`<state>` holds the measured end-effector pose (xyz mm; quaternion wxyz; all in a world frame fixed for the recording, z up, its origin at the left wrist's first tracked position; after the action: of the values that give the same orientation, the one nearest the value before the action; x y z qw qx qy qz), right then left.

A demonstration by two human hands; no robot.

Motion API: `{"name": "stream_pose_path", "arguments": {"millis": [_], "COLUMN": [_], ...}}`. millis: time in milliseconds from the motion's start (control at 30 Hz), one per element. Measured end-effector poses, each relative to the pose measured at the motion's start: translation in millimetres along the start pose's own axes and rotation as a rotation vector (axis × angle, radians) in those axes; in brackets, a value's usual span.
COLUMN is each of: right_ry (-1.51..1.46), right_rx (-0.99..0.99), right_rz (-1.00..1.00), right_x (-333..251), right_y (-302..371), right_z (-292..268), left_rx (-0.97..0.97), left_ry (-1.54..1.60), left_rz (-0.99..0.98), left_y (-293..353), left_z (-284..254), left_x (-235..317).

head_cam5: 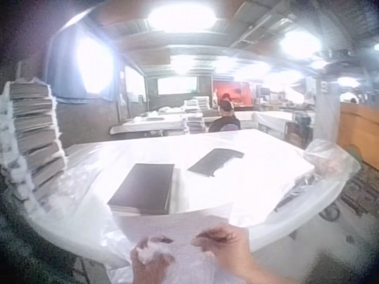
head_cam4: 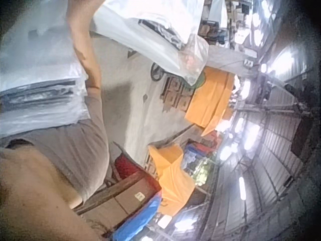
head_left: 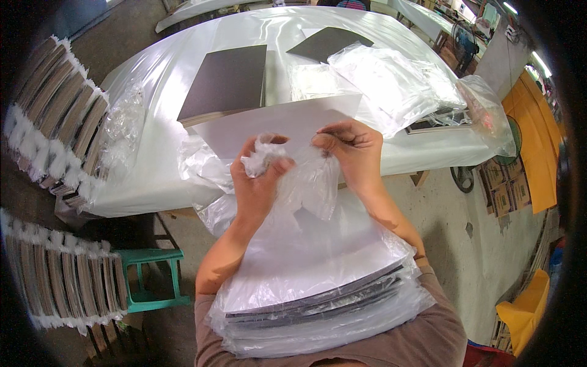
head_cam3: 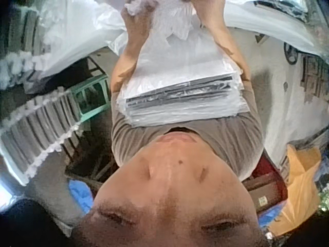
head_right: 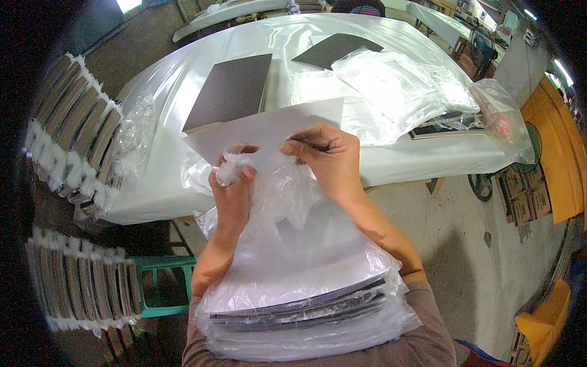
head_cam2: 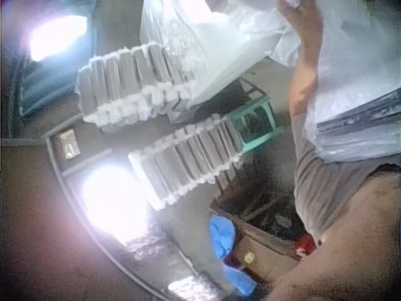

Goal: The person wraps individual black panels in plastic bags, handling them one by one from a stack and placing each bagged panel onto a second stack.

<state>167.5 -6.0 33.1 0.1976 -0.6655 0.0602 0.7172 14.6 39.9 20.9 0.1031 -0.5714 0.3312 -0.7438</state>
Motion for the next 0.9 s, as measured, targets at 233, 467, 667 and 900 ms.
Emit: {"name": "stream_pose_path", "arguments": {"millis": [233,467,667,900], "right_ry": [-0.164,-0.04,-0.036,-0.196], "right_rx": [-0.068,-0.089,-0.083,-0.288], "right_rz": [0.04,0.067,0.104,0.049], "right_x": [-1,1,6,22], "right_y": [-1,2,4,-4], "right_z": [-3,1,6,16], "left_rx": [-0.114,-0.039,-0.213,-0.048], "left_ry": [-0.083,-0.016,0.027,0.063], "left_rz": [-0.129,-0.003,-0.105,-0.064], "left_y": [3,3,9,4], "left_z": [12,5,14,7], "left_x": [-2,-5,-4,-9]}}
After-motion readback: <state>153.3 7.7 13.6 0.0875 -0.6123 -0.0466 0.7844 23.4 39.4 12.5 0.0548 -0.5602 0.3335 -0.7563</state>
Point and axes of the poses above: each hand's wrist, its own y-axis away from the middle knuckle, its own z-axis out of the palm, x = y × z, the point moved 6 cm from there along -y, towards the middle knuckle, and after that the axes turned 14 degrees about z, right-handed, at the moved point
